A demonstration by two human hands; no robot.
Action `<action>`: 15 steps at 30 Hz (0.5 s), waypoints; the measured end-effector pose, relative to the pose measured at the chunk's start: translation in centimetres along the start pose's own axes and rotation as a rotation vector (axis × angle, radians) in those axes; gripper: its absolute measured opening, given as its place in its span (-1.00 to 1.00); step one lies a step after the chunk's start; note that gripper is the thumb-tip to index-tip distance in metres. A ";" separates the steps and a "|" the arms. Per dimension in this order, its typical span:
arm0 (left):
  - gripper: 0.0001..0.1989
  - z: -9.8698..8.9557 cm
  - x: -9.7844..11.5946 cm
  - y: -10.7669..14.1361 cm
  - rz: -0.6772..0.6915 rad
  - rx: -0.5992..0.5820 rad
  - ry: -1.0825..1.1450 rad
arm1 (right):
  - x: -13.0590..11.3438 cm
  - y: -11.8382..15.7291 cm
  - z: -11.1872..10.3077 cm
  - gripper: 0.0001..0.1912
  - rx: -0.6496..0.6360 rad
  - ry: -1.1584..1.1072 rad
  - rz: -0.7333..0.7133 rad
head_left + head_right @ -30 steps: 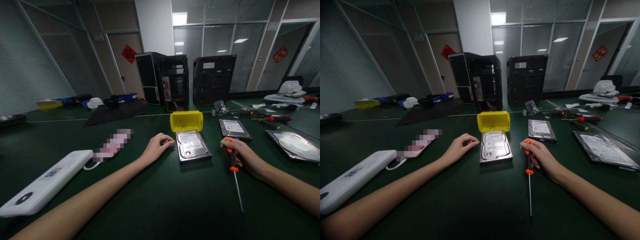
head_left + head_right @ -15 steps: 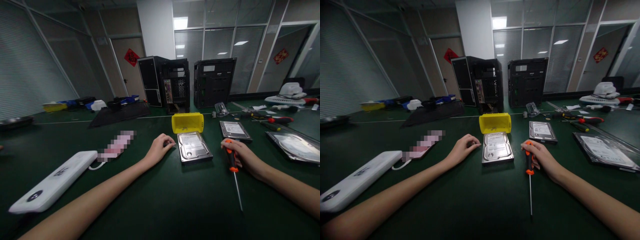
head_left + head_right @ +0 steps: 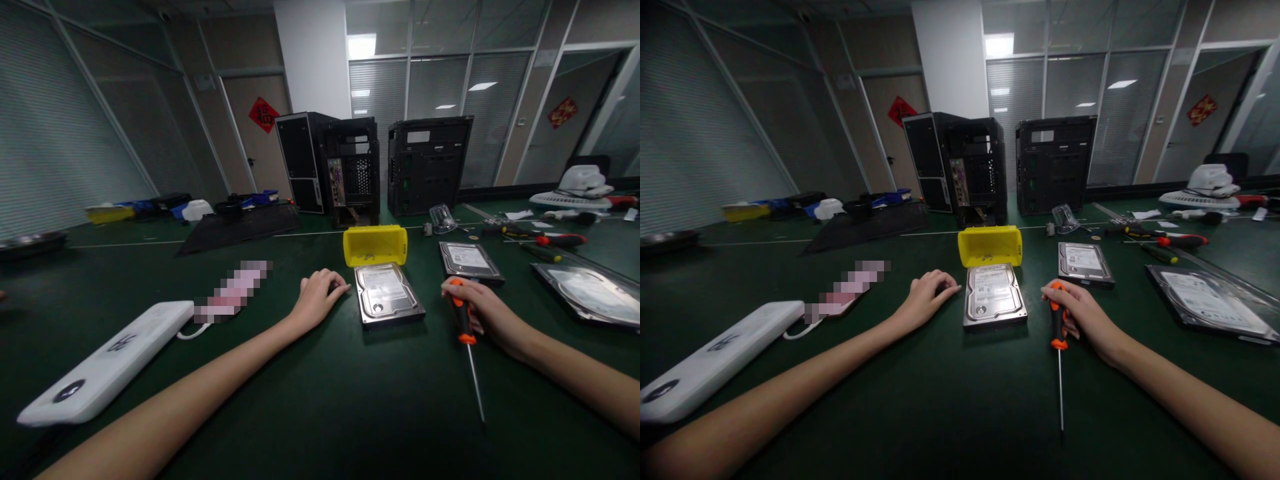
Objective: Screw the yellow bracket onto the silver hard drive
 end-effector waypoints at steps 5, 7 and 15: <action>-0.77 -0.7 1.0 0.0 0.028 0.039 0.052 | -0.2 0.1 0.0 -0.74 -0.003 -0.004 -0.007; -0.78 -0.9 1.4 0.1 0.029 0.045 0.125 | -0.2 0.2 0.0 -0.75 -0.005 -0.003 -0.008; -0.83 -2.3 3.5 0.3 0.089 0.101 0.278 | 0.0 0.1 0.1 -0.75 0.002 -0.003 -0.011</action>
Point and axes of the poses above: each hand's wrist, its own y-axis away from the middle knuckle, its own z-axis out of the palm, x = y × z, the point moved 10 cm from there along -y, towards the middle knuckle, and after that the axes turned 3 degrees about x, right-handed, at the moved point
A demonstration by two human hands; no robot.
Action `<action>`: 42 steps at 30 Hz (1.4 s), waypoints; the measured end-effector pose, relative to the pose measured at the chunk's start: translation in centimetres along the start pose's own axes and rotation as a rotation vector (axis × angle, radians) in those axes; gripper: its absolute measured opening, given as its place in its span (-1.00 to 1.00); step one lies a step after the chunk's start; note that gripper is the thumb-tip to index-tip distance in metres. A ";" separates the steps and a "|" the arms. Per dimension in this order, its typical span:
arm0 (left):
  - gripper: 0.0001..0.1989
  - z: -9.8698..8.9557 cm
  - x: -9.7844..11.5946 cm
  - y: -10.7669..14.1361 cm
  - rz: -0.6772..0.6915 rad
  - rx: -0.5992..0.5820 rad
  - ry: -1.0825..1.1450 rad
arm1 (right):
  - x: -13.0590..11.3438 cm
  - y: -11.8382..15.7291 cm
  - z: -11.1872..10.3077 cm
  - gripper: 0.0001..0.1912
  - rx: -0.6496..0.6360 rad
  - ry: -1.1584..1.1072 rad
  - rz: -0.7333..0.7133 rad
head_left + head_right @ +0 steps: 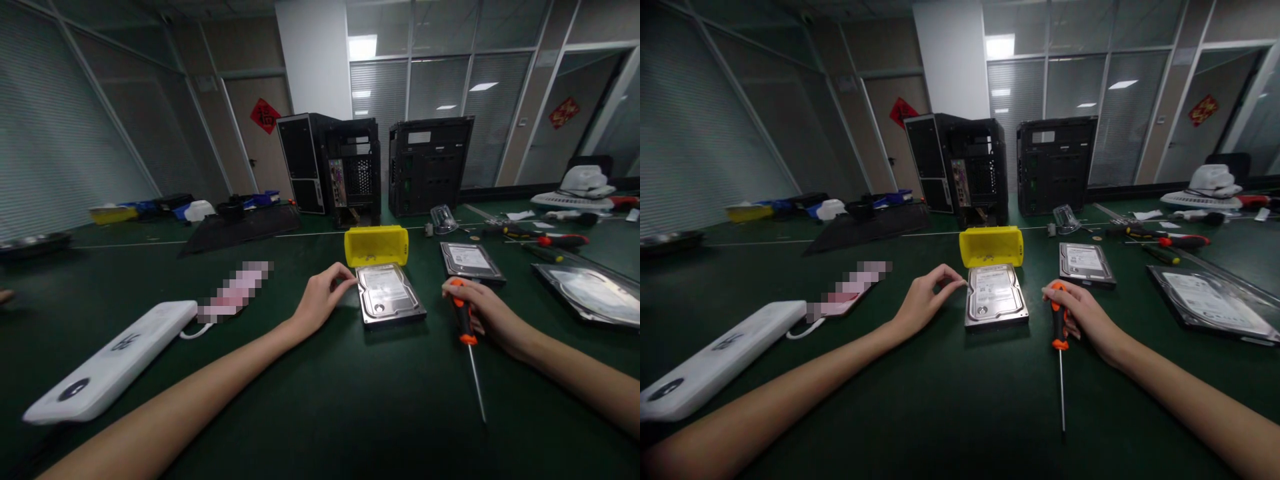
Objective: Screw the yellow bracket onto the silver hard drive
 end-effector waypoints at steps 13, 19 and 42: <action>-0.72 1.9 -2.0 -0.5 -0.145 -0.092 0.256 | -0.3 0.0 0.2 -0.75 -0.018 0.009 0.007; -0.75 3.3 -2.4 -0.2 -0.212 -0.169 0.492 | -0.3 0.2 0.1 -0.75 -0.010 0.010 0.005; -0.85 2.0 -1.9 -0.4 0.059 -0.200 -0.048 | -0.2 0.1 0.2 -0.75 -0.019 0.010 0.005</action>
Point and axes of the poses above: each hand's wrist, its own y-axis away from the middle knuckle, its own z-axis out of the palm, x = y × z, the point moved 10 cm from there along -y, towards the middle knuckle, and after that the axes turned 3 degrees about x, right-handed, at the moved point
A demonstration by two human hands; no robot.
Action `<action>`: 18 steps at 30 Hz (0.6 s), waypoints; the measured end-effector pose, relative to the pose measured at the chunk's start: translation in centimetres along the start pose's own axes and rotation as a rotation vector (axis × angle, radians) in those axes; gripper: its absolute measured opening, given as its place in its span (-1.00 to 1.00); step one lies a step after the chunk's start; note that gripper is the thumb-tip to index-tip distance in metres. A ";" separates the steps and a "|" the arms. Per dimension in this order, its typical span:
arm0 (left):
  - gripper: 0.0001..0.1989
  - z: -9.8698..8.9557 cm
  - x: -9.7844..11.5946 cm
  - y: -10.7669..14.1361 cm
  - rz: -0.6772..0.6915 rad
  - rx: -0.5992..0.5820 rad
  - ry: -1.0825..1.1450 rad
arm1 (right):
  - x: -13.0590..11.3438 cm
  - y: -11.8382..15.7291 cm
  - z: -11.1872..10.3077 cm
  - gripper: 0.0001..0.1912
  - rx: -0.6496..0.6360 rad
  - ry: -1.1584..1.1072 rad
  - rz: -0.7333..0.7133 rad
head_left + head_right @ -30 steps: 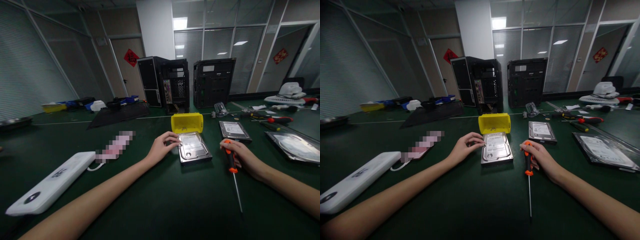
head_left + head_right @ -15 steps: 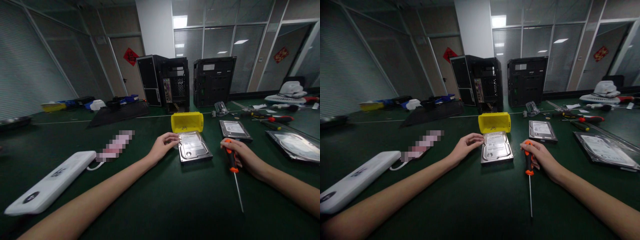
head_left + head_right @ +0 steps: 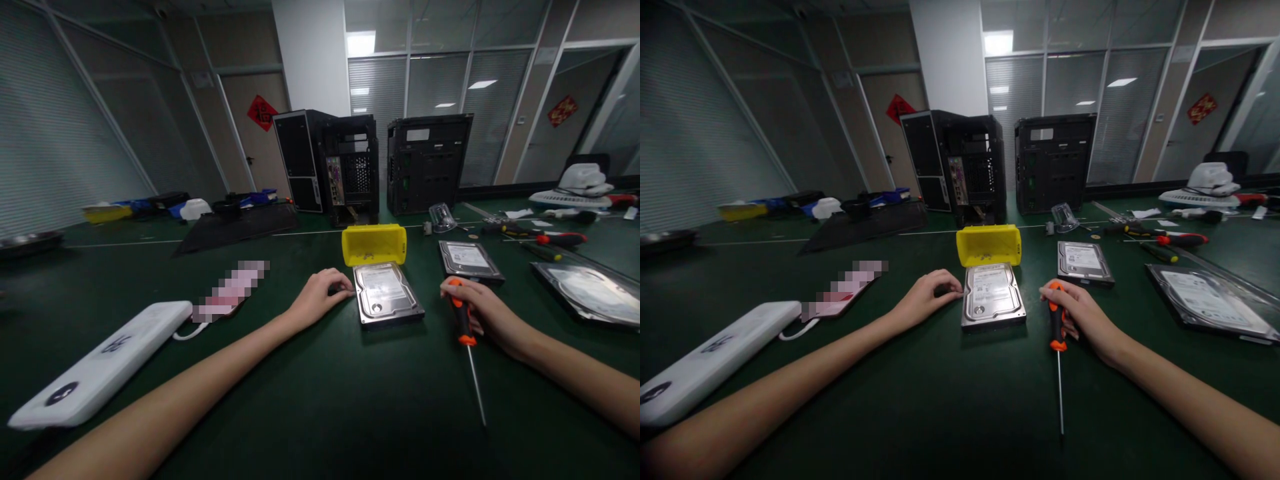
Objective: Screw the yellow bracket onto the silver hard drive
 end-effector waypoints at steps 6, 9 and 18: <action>-0.82 -2.0 0.9 0.2 -0.035 0.162 0.016 | 0.0 0.0 -0.1 -0.74 0.009 0.018 0.001; -0.82 -1.8 1.4 0.4 -0.028 0.148 0.048 | 0.1 -0.1 -0.2 -0.74 0.010 0.016 -0.001; -0.87 -1.9 1.4 0.7 -0.014 0.182 0.059 | 0.3 -0.1 -0.2 -0.74 0.012 0.006 0.003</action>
Point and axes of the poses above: each hand's wrist, its own y-axis away from the middle knuckle, its own z-axis out of the palm, x = y × z, the point moved 10 cm from there along -y, towards the middle knuckle, and after that the axes turned 3 degrees about x, right-handed, at the moved point
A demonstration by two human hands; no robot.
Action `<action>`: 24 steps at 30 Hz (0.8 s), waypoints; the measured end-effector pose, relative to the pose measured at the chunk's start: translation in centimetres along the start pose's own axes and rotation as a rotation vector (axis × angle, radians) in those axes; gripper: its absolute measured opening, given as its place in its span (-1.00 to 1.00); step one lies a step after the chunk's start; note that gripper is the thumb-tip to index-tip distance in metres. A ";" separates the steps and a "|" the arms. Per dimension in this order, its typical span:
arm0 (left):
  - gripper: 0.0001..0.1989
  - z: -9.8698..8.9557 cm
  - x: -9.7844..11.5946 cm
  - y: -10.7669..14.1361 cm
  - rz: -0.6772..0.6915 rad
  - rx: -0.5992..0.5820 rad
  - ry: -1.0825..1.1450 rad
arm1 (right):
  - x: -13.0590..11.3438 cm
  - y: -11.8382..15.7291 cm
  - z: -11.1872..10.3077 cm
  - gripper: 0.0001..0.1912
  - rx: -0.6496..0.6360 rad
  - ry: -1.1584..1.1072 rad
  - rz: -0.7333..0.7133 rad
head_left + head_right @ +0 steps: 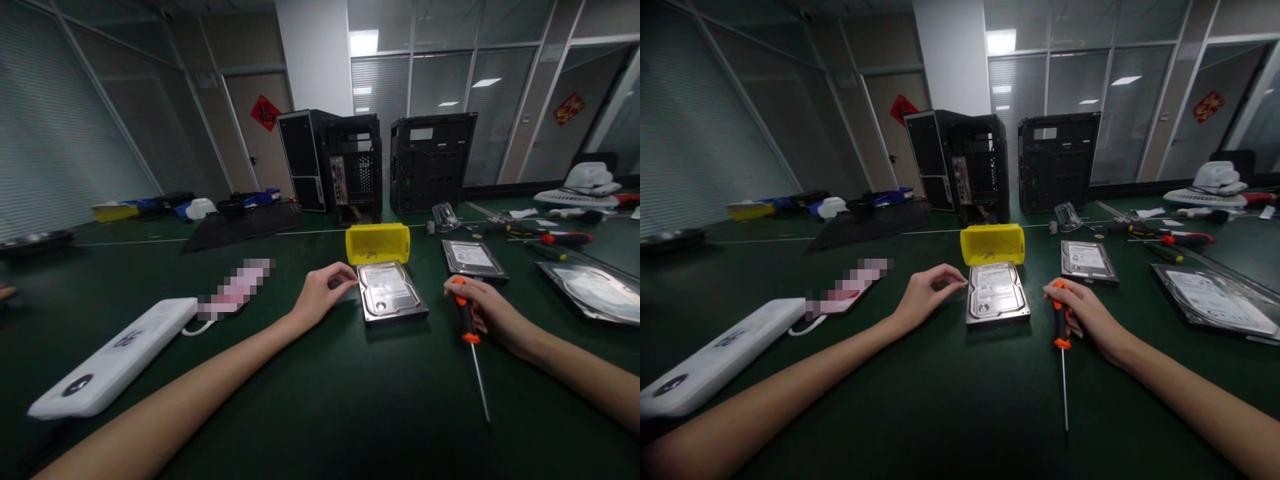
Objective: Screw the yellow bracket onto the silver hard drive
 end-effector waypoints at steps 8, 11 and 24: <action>-0.80 0.3 1.2 0.5 0.112 -0.010 -0.160 | 0.1 -0.1 0.1 -0.74 -0.002 -0.001 0.016; -0.78 0.4 1.4 0.6 0.151 -0.010 -0.187 | 0.2 -0.1 -0.1 -0.74 0.000 -0.007 0.015; -0.74 1.2 0.6 0.9 0.119 -0.104 -0.154 | 0.0 0.0 0.0 -0.75 0.003 -0.007 0.008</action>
Point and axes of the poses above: each hand's wrist, its own y-axis away from the middle knuckle, its own z-axis out of the palm, x = y × z, the point moved 10 cm from there along -y, towards the middle knuckle, and after that the axes turned 3 degrees about x, right-handed, at the moved point
